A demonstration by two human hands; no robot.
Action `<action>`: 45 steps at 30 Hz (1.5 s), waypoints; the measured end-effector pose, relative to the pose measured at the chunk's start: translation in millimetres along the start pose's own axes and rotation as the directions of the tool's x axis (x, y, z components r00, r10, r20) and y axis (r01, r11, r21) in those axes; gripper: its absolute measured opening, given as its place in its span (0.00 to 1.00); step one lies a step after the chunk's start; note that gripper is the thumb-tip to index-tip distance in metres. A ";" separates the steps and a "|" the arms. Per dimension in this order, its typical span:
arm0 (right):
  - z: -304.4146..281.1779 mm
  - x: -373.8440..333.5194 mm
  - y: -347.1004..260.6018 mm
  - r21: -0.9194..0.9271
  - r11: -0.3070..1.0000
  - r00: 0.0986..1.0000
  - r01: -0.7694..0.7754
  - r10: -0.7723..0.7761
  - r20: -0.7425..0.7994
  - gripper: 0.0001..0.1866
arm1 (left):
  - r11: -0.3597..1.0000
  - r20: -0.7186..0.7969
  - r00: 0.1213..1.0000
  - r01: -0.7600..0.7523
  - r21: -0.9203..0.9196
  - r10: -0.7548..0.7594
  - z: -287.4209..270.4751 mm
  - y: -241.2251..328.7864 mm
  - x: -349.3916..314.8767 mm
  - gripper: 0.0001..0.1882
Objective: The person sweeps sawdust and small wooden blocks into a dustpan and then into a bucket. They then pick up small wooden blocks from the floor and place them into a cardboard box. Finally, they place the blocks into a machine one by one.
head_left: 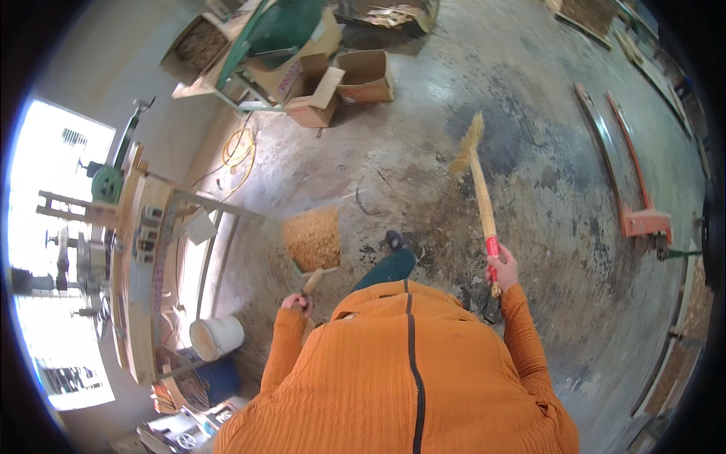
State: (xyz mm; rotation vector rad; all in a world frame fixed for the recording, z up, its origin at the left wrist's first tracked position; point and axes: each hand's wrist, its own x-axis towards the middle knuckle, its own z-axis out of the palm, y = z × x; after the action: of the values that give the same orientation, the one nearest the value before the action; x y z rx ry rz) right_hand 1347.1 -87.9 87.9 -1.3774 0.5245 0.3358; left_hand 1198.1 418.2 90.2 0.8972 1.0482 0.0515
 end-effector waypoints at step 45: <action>-27.8 922.1 -473.3 0.122 0.966 0.733 -0.229 0.253 -0.631 0.27 | 0.970 0.241 0.940 0.230 0.075 -0.242 1222.2 459.4 719.9 0.09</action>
State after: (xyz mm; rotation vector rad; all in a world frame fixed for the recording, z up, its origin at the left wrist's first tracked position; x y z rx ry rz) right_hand 2363.3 -266.5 -13.8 -1.3745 1.2903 0.0425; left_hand 2682.8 282.2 103.6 0.7902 0.9173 -0.2816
